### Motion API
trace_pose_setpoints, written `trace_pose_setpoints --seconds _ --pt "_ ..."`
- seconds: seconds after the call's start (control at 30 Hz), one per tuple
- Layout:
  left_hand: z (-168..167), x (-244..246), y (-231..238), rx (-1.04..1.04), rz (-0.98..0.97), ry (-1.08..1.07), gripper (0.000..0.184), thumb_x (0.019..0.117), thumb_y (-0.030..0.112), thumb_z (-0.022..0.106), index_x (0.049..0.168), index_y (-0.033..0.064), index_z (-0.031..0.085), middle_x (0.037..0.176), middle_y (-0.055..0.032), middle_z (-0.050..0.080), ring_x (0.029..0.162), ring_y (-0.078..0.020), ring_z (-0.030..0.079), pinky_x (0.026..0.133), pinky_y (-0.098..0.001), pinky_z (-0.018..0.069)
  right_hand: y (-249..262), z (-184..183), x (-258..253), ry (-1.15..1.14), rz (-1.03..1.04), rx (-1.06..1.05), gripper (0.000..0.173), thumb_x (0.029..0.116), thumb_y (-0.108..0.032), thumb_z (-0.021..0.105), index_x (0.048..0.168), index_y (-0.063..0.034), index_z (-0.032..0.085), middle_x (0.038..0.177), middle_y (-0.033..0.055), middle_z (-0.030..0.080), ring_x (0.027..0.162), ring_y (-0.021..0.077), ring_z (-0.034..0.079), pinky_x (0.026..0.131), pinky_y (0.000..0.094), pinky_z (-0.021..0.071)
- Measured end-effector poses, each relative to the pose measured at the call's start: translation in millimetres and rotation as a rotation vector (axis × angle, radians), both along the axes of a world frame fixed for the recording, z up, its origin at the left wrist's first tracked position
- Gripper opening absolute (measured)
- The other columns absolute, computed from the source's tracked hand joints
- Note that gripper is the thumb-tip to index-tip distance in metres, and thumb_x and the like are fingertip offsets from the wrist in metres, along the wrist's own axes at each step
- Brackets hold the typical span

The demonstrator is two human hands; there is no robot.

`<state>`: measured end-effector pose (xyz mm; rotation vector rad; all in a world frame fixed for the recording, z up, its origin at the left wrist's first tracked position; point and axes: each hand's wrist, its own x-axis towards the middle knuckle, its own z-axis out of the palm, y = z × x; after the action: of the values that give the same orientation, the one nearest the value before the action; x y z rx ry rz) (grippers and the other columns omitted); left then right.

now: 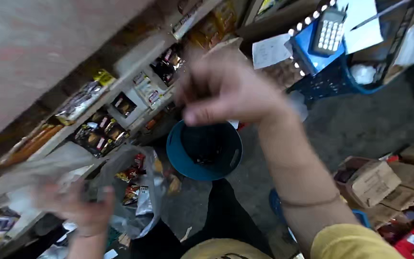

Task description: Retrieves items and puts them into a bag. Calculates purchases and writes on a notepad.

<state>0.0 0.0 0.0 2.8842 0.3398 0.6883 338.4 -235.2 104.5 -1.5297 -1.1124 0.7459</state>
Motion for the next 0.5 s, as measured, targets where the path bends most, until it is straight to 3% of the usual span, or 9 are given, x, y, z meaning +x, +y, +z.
trace_pose_setpoints --seconds 0.07,0.1,0.17,0.2,0.27,0.33,0.4,0.5 --pt "-73 -11 -69 -0.144 0.003 0.111 0.045 0.0967 0.041 0.065 0.130 0.0118 0.061 0.140 -0.0276 0.054 0.138 -0.0460 0.042 0.115 -0.0575 0.0293 -45 -169 -30 0.284 -0.118 -0.466 0.032 0.0941 -0.016 0.072 0.118 0.0038 0.065 0.100 0.0138 0.070 0.086 0.0180 0.068 0.078 0.0356 0.0581" --pt "-103 -15 -99 -0.216 -0.001 0.170 0.042 0.0945 0.038 0.068 0.126 0.0100 0.066 0.136 -0.0293 0.057 0.135 -0.0497 0.046 0.114 -0.0611 0.0323 -61 -250 -46 0.315 -0.186 -0.715 0.047 0.0923 -0.020 0.077 0.130 0.0035 0.062 0.116 0.0227 0.069 0.102 0.0318 0.069 0.092 0.0487 0.0573" --pt "-136 -24 -139 -0.244 -0.052 0.266 0.033 0.0960 0.040 0.064 0.123 0.0215 0.065 0.135 -0.0171 0.060 0.134 -0.0402 0.048 0.111 -0.0545 0.0360 -88 -395 -89 0.411 -0.281 -1.115 0.079 0.0812 -0.024 0.088 0.146 0.0019 0.051 0.139 0.0344 0.054 0.126 0.0493 0.056 0.105 0.0653 0.0461" --pt "-142 -28 -149 -0.218 -0.082 0.291 0.029 0.0977 0.041 0.061 0.123 0.0269 0.064 0.136 -0.0106 0.058 0.135 -0.0341 0.046 0.112 -0.0499 0.0343 -94 -444 -106 0.468 -0.285 -1.250 0.086 0.0811 -0.023 0.087 0.152 0.0005 0.043 0.147 0.0344 0.046 0.133 0.0503 0.050 0.108 0.0657 0.0425" --pt "-143 -36 -148 -0.182 -0.062 0.327 0.027 0.1003 0.042 0.059 0.122 0.0279 0.063 0.140 -0.0073 0.055 0.139 -0.0290 0.041 0.115 -0.0463 0.0290 -93 -506 -132 0.595 -0.301 -1.352 0.072 0.0892 -0.015 0.078 0.150 0.0024 0.044 0.149 0.0281 0.050 0.138 0.0418 0.049 0.114 0.0571 0.0405" --pt "-140 -50 -129 -0.136 0.072 0.372 0.034 0.1006 0.042 0.058 0.121 0.0167 0.066 0.141 -0.0197 0.054 0.142 -0.0369 0.038 0.120 -0.0476 0.0240 -84 -542 -148 0.655 -0.316 -1.396 0.061 0.0956 -0.017 0.071 0.147 0.0050 0.047 0.150 0.0250 0.049 0.142 0.0358 0.046 0.117 0.0499 0.0376" --pt "-135 -65 -92 -0.098 0.247 0.448 0.043 0.0992 0.041 0.060 0.126 0.0071 0.065 0.143 -0.0328 0.048 0.144 -0.0477 0.032 0.122 -0.0523 0.0189 -77 -557 -161 0.547 -0.310 -1.493 0.071 0.0907 -0.023 0.076 0.148 0.0067 0.045 0.153 0.0282 0.045 0.145 0.0402 0.041 0.118 0.0542 0.0360" --pt "-146 -88 -21 -0.054 0.460 0.579 0.048 0.0926 0.046 0.064 0.122 0.0088 0.070 0.146 -0.0431 0.041 0.139 -0.0688 0.025 0.109 -0.0779 0.0195 -72 -582 -172 0.372 -0.331 -1.490 0.067 0.0966 -0.019 0.067 0.152 0.0064 0.040 0.154 0.0318 0.041 0.143 0.0470 0.041 0.115 0.0611 0.0365"
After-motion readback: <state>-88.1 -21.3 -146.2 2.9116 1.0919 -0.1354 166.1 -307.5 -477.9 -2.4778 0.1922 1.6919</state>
